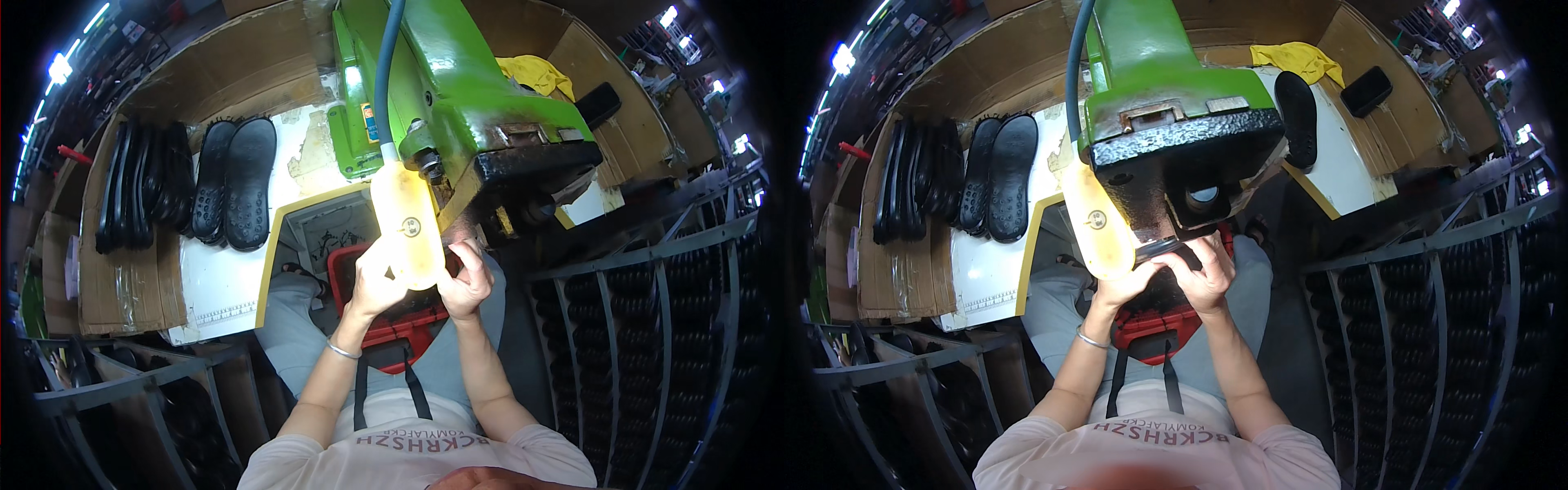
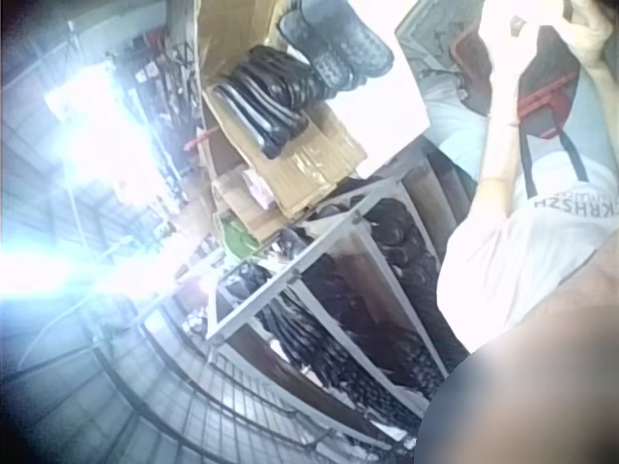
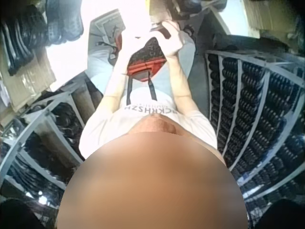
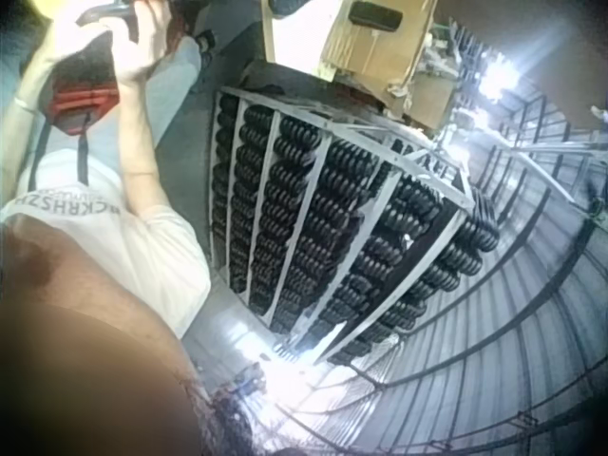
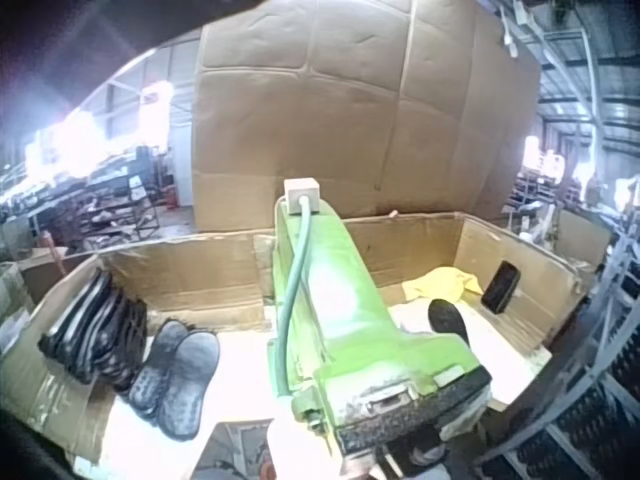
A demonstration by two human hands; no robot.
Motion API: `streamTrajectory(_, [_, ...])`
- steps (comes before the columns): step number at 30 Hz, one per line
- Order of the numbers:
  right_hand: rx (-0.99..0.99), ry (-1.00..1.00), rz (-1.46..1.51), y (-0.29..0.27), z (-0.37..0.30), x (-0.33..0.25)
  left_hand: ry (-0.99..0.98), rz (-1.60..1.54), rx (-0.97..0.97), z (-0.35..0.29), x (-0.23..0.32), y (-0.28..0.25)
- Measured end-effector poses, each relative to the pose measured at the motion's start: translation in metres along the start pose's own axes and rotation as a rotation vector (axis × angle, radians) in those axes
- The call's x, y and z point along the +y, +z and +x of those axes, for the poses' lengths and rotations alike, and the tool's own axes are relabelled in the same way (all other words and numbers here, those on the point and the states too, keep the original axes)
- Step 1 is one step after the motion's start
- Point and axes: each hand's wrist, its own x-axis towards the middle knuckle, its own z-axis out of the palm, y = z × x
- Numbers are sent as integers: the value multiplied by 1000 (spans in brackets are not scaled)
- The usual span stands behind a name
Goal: Processing shoe soles using a specialized industrial machine in a manufacturing facility.
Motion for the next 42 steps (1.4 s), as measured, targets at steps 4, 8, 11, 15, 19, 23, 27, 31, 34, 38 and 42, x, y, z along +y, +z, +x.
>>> streamTrajectory(4, [194,433,338,8,-26,20,-119,-105,5,-10,-13,11])
streamTrajectory(8, [17,969,623,2,-89,94,-188,-238,151,-38,-31,33])
streamTrajectory(11, [240,1275,1207,-10,-116,111,-221,-261,169,-47,-33,42])
streamTrajectory(15, [279,1200,956,-37,-100,109,-219,-215,248,-45,-27,49])
streamTrajectory(19, [377,895,359,-80,-56,99,-210,-201,188,-31,-19,44])
streamTrajectory(23, [315,626,65,-99,-3,65,-124,-154,52,-18,-5,14])
streamTrajectory(27, [239,537,85,-97,13,47,-154,-268,278,-1,37,-4])
streamTrajectory(31, [175,537,185,-79,5,33,-204,-422,303,-15,34,-45])
streamTrajectory(34, [113,510,246,-65,0,25,-230,-508,340,-28,21,-69])
streamTrajectory(38, [70,450,305,-35,-6,13,-224,-570,364,-42,19,-98])
streamTrajectory(42, [41,381,210,-12,-18,6,-291,-770,291,-61,6,-127])
